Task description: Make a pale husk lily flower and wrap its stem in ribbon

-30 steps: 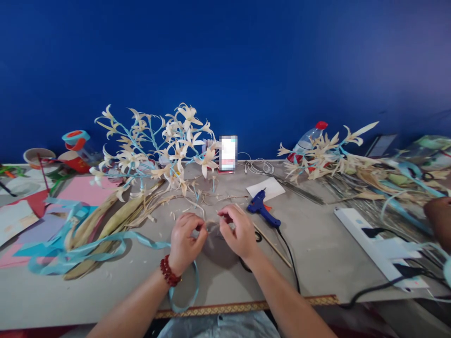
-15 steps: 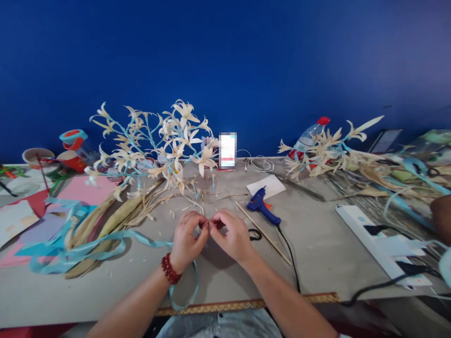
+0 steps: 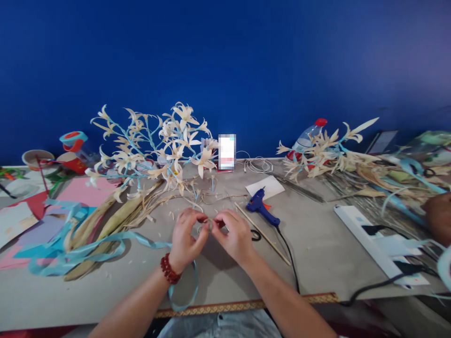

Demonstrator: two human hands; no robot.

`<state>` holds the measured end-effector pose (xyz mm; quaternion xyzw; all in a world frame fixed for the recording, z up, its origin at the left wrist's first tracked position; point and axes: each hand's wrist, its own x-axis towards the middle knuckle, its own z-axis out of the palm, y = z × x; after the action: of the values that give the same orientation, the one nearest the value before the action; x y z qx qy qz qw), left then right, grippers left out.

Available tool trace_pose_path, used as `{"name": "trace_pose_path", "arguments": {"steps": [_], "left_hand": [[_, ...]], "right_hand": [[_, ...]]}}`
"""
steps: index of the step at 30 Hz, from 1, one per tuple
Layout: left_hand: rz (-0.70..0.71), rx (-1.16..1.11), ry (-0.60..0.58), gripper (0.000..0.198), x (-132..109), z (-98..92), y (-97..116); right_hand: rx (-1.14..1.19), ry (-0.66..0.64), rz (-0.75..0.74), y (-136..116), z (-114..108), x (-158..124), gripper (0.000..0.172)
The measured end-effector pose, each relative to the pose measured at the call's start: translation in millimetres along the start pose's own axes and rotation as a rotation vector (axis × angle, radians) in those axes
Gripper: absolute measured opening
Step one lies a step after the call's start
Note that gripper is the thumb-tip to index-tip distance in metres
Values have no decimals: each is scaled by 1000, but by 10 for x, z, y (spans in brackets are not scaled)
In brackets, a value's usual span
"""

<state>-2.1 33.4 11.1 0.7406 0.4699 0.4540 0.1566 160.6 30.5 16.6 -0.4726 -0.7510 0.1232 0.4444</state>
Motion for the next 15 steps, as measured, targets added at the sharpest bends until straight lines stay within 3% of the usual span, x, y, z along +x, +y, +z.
{"name": "trace_pose_path", "arguments": {"steps": [8,12,15], "left_hand": [[64,100,-1,10,35,2,-7],[25,94,68,11,30,-48,-46],[11,57,45,8,21,-63,-19]], "right_hand": [[-41,-20,-28,-1,21,-16,12],[-16,16,-11,15,-1,0,12],[15,23,6,23,-4,5,12]]}}
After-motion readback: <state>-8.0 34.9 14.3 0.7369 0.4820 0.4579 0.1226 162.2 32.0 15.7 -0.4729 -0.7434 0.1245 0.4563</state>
